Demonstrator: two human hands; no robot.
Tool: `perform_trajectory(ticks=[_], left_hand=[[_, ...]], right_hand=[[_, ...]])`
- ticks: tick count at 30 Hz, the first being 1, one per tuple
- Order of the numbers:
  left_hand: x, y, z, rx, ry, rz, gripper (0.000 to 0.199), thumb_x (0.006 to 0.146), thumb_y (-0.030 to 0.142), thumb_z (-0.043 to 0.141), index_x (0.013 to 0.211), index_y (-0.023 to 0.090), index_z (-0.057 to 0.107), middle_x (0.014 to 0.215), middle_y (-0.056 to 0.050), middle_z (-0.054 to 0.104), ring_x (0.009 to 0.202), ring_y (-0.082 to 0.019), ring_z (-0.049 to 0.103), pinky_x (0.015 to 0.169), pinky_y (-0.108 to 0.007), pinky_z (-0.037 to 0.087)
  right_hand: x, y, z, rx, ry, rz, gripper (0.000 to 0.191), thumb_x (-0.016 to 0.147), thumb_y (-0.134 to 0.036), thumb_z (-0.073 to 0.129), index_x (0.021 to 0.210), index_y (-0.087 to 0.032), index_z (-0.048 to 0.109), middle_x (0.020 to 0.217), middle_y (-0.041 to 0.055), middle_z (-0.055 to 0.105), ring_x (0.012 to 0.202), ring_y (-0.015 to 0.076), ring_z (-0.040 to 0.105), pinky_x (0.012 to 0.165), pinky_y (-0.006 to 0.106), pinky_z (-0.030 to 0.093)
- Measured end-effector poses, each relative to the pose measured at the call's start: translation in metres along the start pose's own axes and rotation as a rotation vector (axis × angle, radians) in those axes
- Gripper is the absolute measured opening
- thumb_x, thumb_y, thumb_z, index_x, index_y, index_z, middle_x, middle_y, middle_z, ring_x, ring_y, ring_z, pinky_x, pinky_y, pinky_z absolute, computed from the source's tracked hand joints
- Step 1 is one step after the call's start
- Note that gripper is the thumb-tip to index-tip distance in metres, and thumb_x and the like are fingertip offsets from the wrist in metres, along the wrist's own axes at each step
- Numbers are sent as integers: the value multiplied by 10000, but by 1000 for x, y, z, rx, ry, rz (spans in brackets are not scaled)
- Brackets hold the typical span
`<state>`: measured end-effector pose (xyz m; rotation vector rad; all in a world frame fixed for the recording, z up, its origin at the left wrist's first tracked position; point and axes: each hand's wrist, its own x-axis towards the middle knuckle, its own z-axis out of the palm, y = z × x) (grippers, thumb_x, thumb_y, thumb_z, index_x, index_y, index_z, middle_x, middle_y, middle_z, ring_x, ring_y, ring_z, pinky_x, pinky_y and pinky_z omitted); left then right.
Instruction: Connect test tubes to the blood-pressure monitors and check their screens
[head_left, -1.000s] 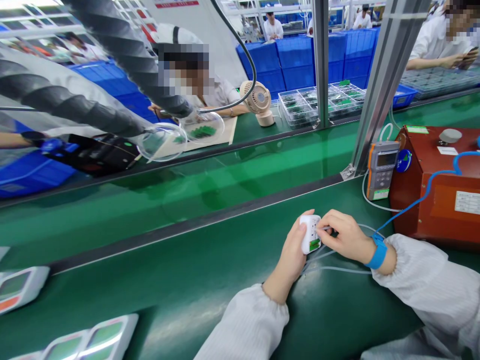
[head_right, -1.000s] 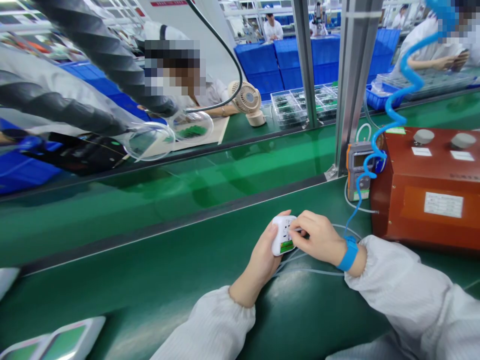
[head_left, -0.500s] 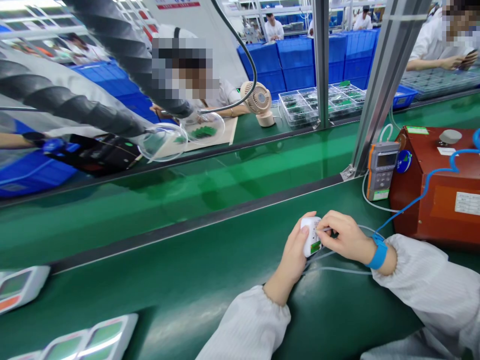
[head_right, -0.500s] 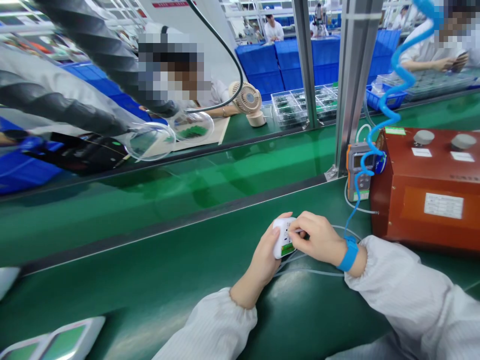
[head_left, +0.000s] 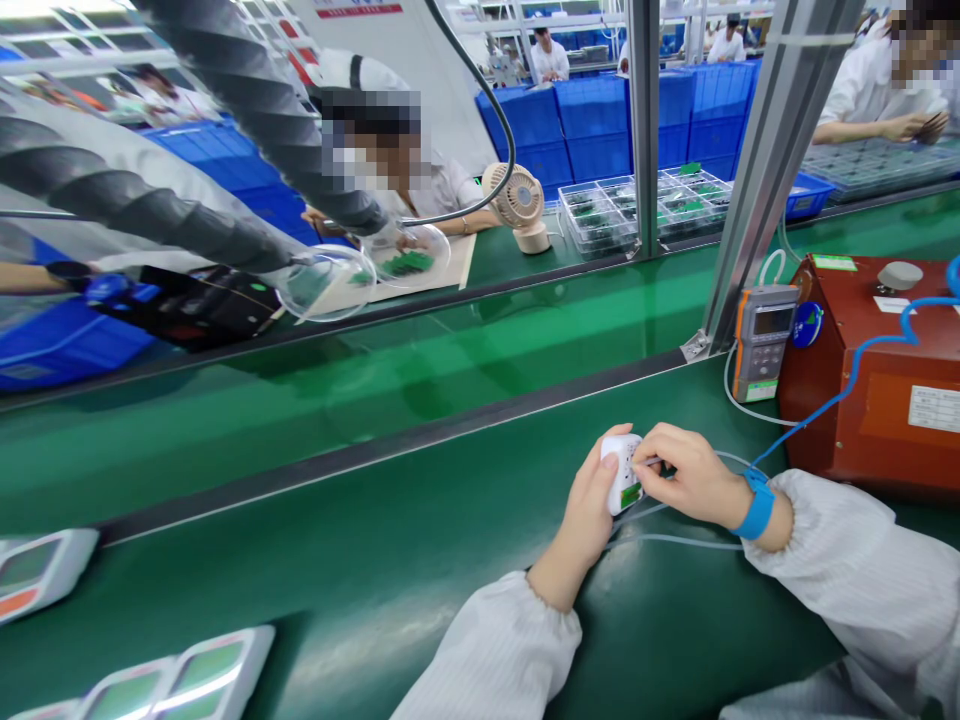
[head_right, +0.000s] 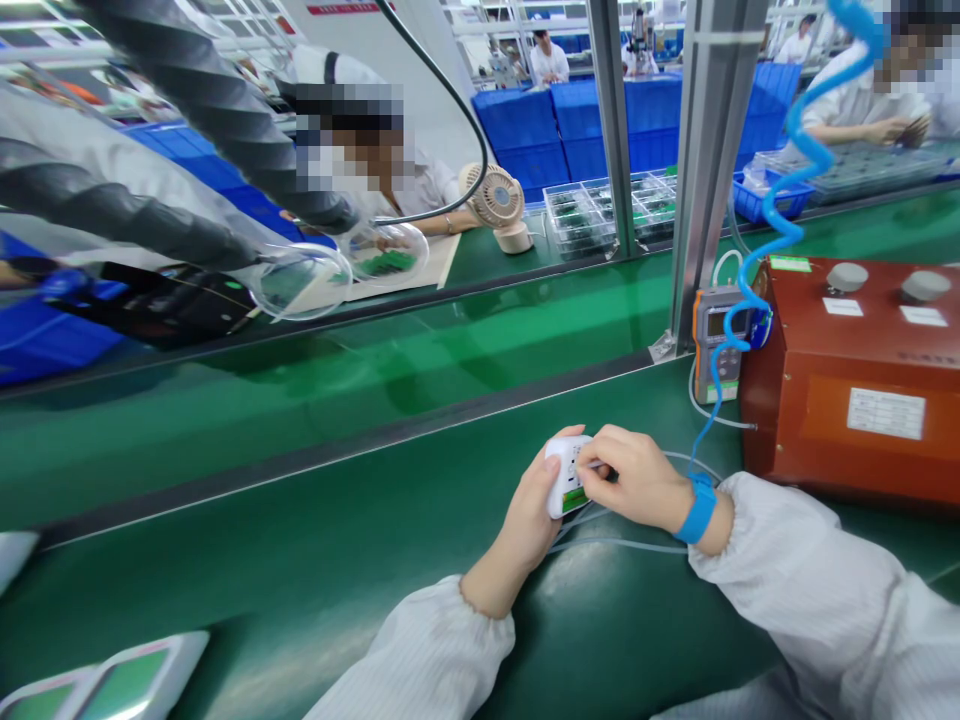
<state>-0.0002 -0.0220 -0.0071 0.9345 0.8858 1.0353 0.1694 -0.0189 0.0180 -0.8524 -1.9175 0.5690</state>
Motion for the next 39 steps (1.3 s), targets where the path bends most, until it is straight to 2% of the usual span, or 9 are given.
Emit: perform_trajectory(ticks=[5,15,28,34,39], left_hand=[[1,-2,-2,29,-10,1,610,887,581,605,1338,173,560,1108,-97,666,889,-199,623,790,-307,489],[1,-4,-2,25,-12,4,585,911,563,584,1358,185,556,1182,-115,658,984,-238,636,875,-348,500],[2,-2,-2,50,-3,-2,611,906,574,588,1367,174,550,1125,-99,659,935,-217,614,844,-331,487],[1,1,-1,133,-22,13,625,918,593,555,1383,175,536,1150,-98,658,925,-204,600,833,-311,465],[-1,5,2,236,13,20,673,908,648,525,1376,164,540,1151,-98,663,901,-197,585,827,-308,448]], right_hand=[[-1,0,1,1,-32,-20,93,917,-113,528,871,-173,582,805,9,559,704,111,510,619,216,405],[-1,-4,1,-64,15,12,118,955,-145,512,867,-168,586,808,12,565,697,105,516,643,233,408],[-2,-6,4,-86,25,24,118,957,-143,506,870,-168,582,815,4,555,689,96,509,643,228,402],[-2,-8,4,-116,10,55,134,966,-159,493,860,-167,573,818,12,557,693,100,517,648,229,412],[-3,-10,3,-160,-3,41,160,974,-143,486,835,-159,562,815,16,550,696,103,507,641,225,401]])
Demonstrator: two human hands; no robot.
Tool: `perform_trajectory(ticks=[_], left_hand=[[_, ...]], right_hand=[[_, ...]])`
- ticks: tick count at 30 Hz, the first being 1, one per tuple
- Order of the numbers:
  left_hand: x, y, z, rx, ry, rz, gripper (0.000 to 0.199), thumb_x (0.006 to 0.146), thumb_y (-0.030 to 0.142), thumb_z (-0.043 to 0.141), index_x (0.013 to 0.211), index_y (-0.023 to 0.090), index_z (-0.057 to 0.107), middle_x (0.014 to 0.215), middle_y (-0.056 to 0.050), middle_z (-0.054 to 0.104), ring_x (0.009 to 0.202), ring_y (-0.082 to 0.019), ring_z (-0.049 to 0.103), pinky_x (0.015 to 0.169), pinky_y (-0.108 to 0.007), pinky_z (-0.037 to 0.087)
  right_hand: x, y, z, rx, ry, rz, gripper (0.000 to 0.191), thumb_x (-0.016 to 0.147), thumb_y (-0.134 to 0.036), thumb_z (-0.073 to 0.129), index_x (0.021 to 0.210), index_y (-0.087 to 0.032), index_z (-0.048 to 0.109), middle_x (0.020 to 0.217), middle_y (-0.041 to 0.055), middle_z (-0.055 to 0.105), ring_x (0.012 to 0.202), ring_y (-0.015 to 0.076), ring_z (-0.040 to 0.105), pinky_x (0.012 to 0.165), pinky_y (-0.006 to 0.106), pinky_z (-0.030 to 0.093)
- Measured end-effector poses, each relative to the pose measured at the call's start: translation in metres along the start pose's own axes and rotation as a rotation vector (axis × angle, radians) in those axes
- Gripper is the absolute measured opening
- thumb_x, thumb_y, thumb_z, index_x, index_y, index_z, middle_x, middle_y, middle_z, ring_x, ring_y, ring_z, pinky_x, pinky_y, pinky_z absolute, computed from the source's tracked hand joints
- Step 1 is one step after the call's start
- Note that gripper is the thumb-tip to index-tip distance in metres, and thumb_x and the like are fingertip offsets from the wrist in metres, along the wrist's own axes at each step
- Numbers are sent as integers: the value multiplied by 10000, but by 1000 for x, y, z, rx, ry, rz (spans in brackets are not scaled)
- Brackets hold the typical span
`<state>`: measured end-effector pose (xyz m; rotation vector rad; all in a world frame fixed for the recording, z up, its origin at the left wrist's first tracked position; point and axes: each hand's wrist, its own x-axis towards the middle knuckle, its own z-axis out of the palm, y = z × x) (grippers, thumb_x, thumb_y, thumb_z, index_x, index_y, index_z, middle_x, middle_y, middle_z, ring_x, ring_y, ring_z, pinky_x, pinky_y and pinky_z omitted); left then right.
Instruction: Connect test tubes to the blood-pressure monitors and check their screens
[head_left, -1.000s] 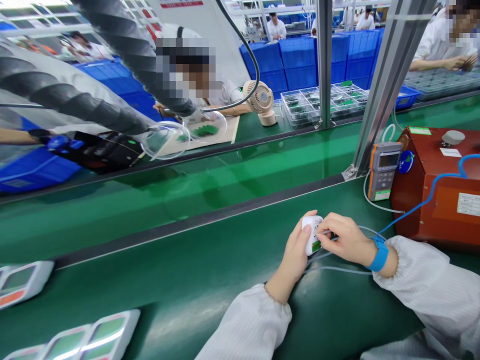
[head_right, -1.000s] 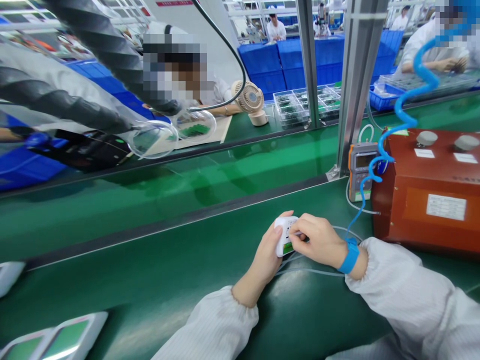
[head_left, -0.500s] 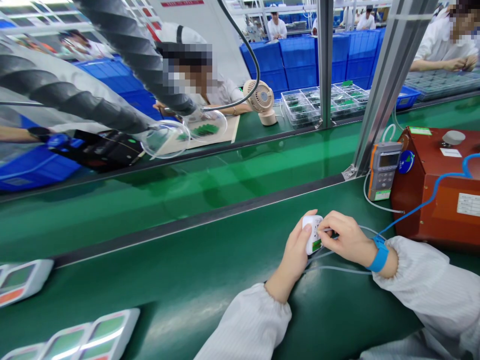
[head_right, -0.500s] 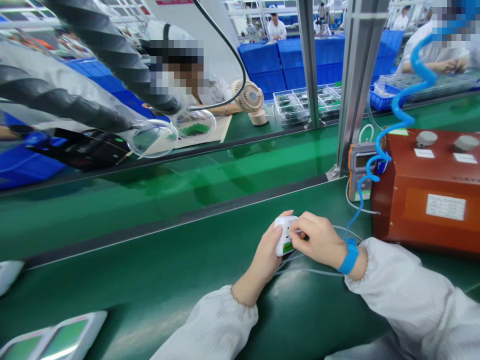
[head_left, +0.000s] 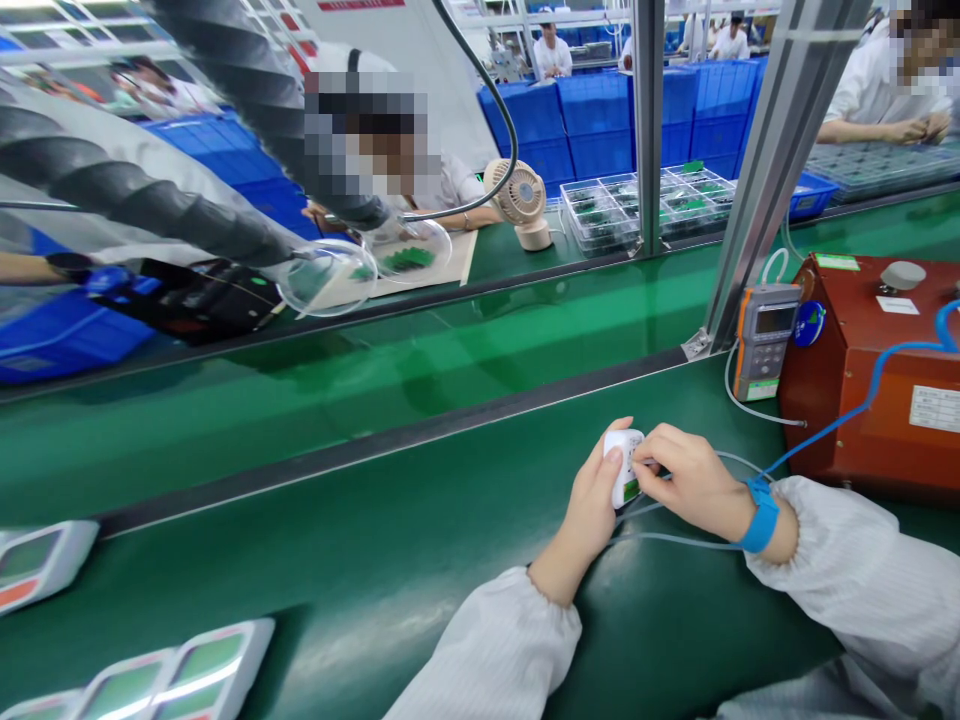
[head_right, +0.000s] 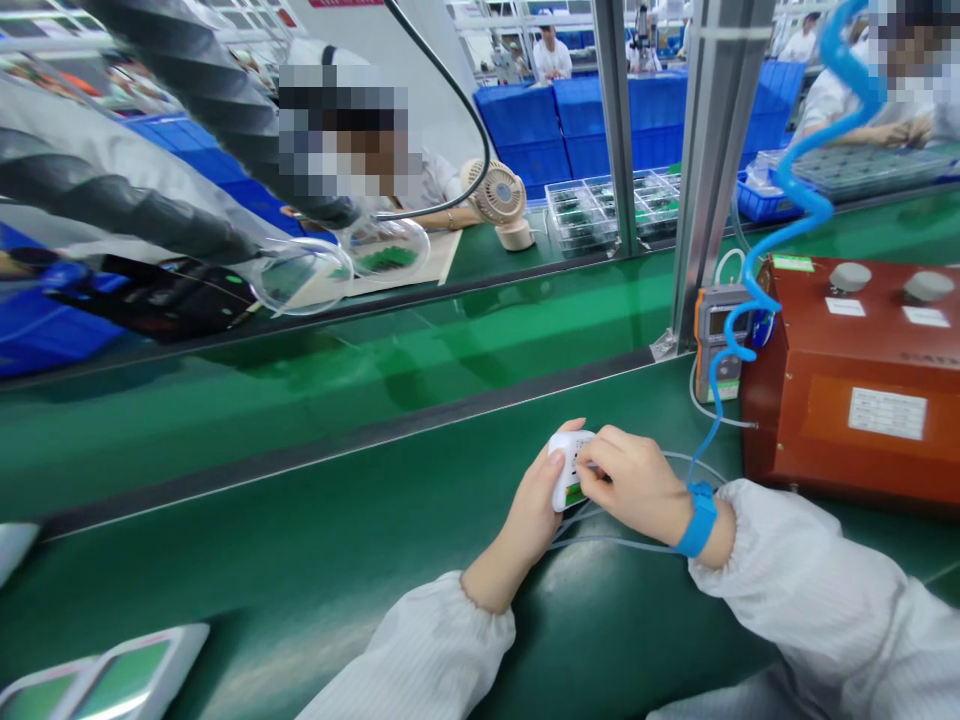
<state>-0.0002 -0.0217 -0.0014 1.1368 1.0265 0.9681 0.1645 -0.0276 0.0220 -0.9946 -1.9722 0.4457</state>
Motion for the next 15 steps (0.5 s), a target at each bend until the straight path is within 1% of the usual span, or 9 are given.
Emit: perform_trajectory(ticks=[6,11,13,15], left_hand=[[-1,5,2,93,32,9,666,926,668,463,1367,175,534,1162,-94,658,953,-221,588,879,-341,432],[-4,10,4,127,24,22,643,910,672,494,1316,178,573,1171,-94,658,995,-236,590,924,-355,427],[-3,9,5,83,48,30,601,908,632,535,1301,183,595,1186,-91,656,1030,-238,587,943,-347,425],[-1,7,6,-75,69,8,575,910,583,556,1330,191,582,1184,-84,656,1028,-227,592,926,-335,442]], right_hand=[[1,-4,-3,-87,-18,-25,189,985,-126,466,829,-152,570,801,18,535,705,112,495,652,235,382],[0,-6,-5,-100,-30,-15,186,968,-121,475,819,-161,579,777,15,518,675,113,475,629,239,368],[0,-4,-4,-82,-29,-14,183,970,-125,483,827,-165,589,792,20,540,688,116,493,639,243,381],[2,0,-4,-55,-14,-15,174,991,-141,492,863,-168,606,833,28,581,734,126,530,677,255,406]])
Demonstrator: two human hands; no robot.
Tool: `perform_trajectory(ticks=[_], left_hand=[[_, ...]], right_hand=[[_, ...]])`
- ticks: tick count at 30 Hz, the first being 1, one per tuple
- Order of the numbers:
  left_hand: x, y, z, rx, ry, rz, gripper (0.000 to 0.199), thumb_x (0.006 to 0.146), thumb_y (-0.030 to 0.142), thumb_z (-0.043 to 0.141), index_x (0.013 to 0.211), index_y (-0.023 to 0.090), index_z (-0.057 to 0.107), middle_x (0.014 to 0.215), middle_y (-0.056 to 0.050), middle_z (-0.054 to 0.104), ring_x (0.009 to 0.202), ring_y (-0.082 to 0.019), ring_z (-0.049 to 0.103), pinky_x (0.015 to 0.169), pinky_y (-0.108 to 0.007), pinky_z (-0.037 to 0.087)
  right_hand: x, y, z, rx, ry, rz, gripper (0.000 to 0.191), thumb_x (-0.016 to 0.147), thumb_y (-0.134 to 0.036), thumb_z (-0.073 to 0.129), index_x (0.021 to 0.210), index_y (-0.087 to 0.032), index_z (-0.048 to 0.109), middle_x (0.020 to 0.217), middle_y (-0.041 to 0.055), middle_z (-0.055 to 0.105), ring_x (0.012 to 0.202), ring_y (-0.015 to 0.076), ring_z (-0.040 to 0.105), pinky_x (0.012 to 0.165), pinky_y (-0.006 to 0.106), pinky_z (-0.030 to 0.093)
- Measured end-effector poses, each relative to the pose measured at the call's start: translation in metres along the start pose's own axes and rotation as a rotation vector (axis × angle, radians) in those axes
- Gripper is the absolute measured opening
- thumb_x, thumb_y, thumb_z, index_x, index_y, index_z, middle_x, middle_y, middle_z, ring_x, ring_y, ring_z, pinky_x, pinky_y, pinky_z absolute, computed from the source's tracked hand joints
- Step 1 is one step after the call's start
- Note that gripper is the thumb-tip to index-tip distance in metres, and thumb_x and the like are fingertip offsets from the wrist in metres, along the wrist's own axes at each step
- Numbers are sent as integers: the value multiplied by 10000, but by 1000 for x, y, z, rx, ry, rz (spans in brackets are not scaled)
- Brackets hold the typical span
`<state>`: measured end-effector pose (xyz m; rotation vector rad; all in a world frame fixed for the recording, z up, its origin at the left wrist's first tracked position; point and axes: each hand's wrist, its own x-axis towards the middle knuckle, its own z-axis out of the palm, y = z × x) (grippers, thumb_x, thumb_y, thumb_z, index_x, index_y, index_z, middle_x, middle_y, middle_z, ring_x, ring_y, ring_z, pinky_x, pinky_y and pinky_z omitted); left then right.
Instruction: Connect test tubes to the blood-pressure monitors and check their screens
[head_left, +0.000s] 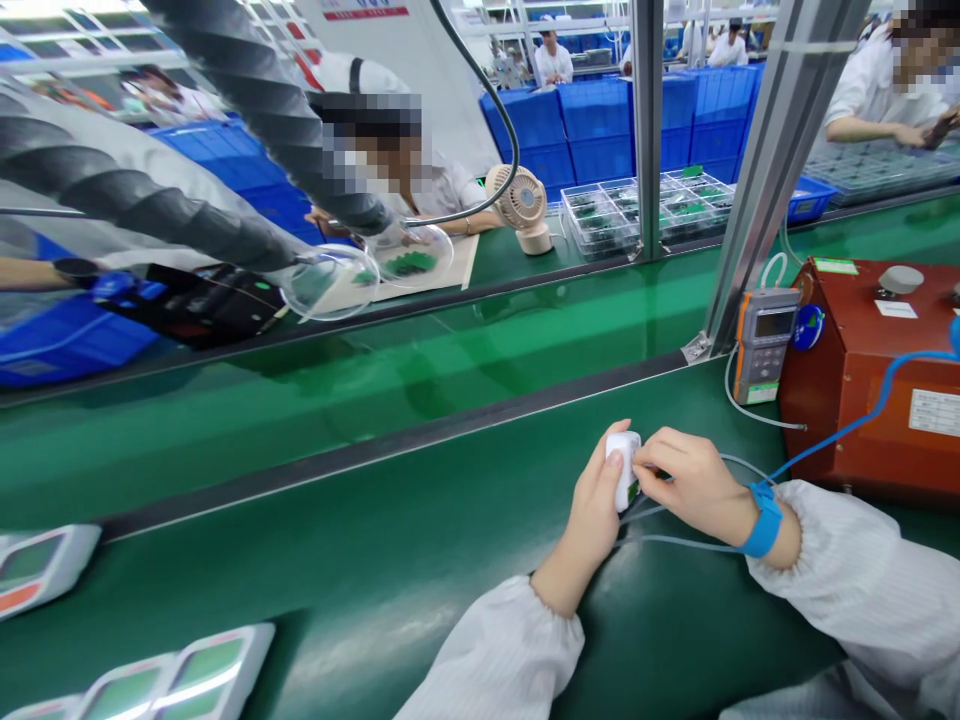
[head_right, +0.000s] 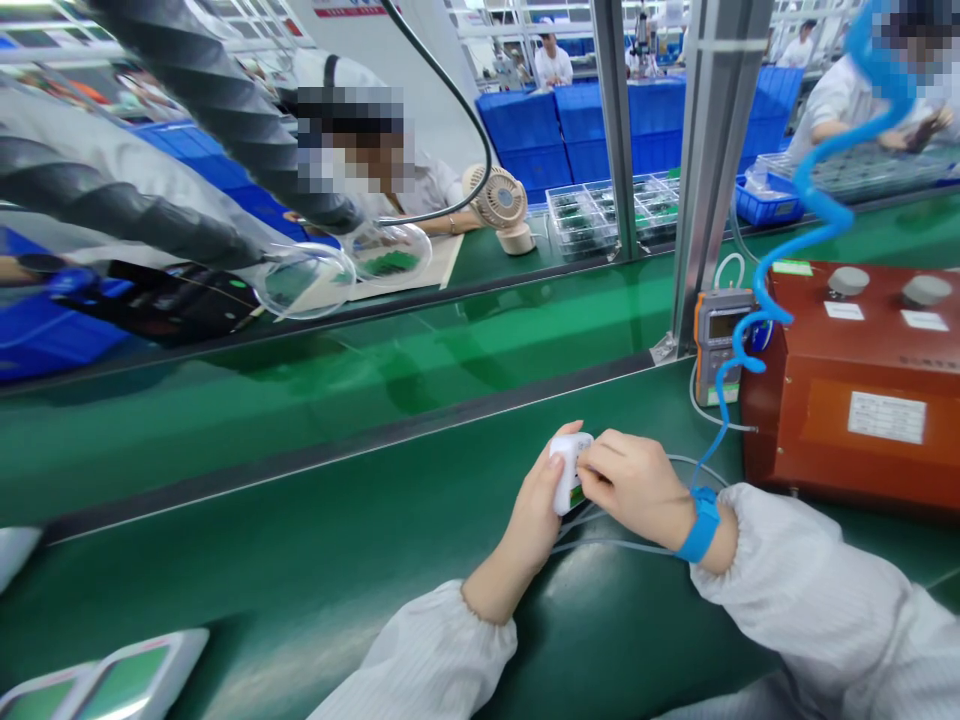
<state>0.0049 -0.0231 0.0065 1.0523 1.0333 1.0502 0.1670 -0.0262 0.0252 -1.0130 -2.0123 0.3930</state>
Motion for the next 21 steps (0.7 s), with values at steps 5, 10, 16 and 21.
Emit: perform_trajectory(ticks=[5,10,16,21], left_hand=[[9,5,-4,-473,-96,-262,704,855,476,647,1468,237,399,1018,-43,657,756,-175,611,683,-315,495],[16,9,-9,-436,-31,-193,583,679,351,873,1163,163,607,895,-12,649,722,-110,579,679,-233,470],[18,-1,-11,-270,83,-50,569,786,510,779,1215,197,577,1082,-59,685,918,-176,649,828,-299,517],[14,4,-20,-70,-284,-88,722,872,496,696,1438,194,364,881,-34,682,658,-145,630,629,-289,510]], right_hand=[[6,9,-1,77,54,30,155,1040,-228,529,929,-179,626,872,30,633,831,159,574,766,294,436],[4,11,0,25,187,88,122,1023,-257,534,996,-176,620,968,61,631,958,198,573,861,333,450],[-7,13,10,151,-152,356,485,1032,-333,497,1447,-104,390,782,8,632,671,169,609,616,260,416],[-7,17,11,260,-158,423,549,1055,-331,430,1540,-113,295,824,23,657,707,173,629,651,258,432]])
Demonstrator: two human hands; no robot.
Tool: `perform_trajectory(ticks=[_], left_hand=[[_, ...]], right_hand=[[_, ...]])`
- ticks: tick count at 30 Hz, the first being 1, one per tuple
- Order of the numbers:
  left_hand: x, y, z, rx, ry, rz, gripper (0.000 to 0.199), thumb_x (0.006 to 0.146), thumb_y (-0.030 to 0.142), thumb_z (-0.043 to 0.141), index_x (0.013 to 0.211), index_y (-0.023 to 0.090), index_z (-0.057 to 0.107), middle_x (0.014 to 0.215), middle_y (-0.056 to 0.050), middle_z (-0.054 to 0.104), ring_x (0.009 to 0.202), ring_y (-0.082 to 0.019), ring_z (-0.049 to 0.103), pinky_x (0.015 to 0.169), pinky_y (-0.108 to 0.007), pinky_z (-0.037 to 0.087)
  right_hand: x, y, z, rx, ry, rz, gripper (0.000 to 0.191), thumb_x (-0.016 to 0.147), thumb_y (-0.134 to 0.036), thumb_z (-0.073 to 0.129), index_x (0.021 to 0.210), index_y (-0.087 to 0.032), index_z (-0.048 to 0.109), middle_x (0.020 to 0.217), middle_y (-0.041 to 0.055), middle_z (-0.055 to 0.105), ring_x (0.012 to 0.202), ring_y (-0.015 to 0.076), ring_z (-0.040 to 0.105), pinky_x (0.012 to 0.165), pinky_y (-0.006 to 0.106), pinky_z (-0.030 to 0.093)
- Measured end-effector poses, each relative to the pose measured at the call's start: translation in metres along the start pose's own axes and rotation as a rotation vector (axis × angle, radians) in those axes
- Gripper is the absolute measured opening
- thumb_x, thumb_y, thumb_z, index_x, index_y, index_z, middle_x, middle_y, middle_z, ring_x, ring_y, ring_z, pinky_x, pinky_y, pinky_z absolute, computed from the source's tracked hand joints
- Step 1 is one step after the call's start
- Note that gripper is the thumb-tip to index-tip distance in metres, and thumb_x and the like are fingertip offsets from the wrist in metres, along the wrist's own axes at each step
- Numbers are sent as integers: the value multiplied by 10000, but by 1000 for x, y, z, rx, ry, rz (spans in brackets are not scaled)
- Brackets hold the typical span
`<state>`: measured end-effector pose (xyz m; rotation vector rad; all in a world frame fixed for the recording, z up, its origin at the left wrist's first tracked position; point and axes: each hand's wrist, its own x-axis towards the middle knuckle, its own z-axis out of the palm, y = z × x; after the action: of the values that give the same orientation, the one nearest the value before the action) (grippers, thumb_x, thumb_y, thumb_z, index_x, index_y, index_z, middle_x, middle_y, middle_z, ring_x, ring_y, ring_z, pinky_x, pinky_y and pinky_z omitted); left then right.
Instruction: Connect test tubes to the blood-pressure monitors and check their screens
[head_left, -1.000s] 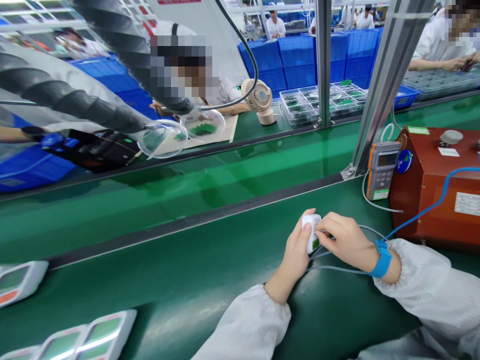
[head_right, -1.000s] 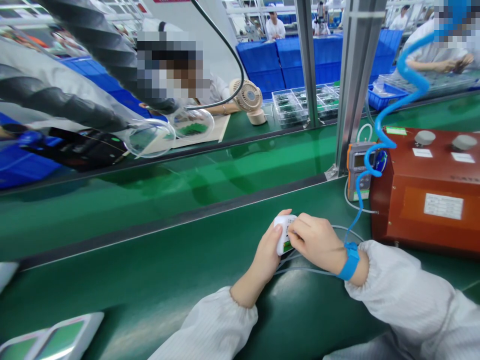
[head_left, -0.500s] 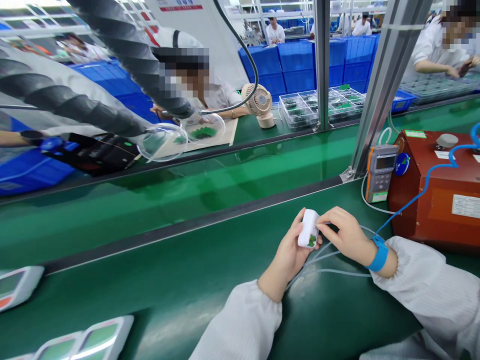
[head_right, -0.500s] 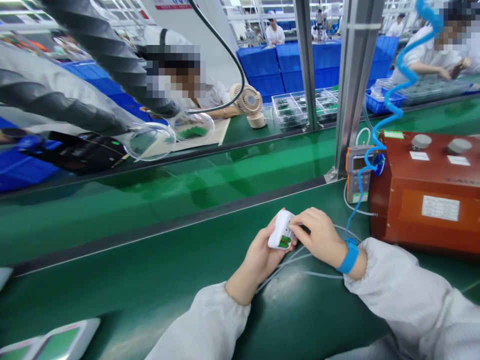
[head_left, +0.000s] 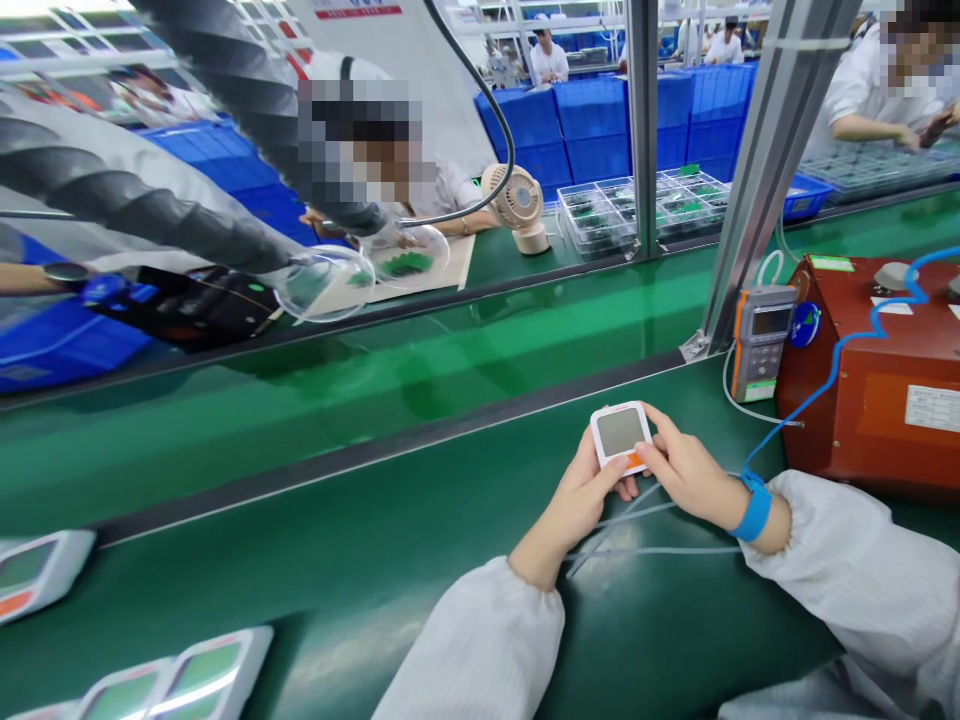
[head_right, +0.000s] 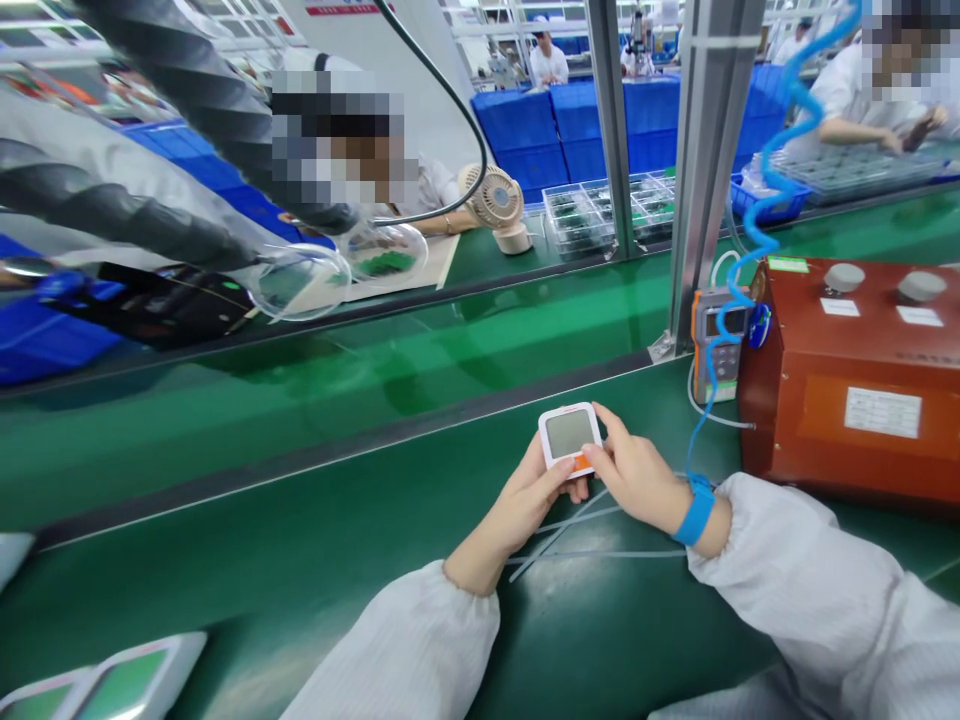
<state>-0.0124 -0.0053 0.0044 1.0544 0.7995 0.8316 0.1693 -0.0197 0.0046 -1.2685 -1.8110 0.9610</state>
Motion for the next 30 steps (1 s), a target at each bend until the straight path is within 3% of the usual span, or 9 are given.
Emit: perform_trajectory(ticks=[3,9,30], left_hand=[[0,4,-3,-20,-75,-11,677,869,438,714,1398,190,371,835,-20,672,580,-122,607,564,-264,484],[2,3,-2,-74,-57,-23,630,856,408,731,1345,194,396,808,-19,678,551,-119,603,541,-256,474],[1,5,-2,-74,-60,-48,661,839,394,738,1358,161,400,803,-41,694,609,-145,631,599,-277,494]], right_hand=[[1,0,-1,20,23,0,548,1049,-351,447,1530,-118,325,824,21,643,695,159,610,654,251,438],[0,1,0,42,3,-29,575,1047,-356,450,1548,-123,290,893,42,650,733,161,613,674,261,460],[1,0,-3,45,-42,-19,614,1021,-314,491,1558,-140,247,771,-12,608,592,129,537,591,234,417]])
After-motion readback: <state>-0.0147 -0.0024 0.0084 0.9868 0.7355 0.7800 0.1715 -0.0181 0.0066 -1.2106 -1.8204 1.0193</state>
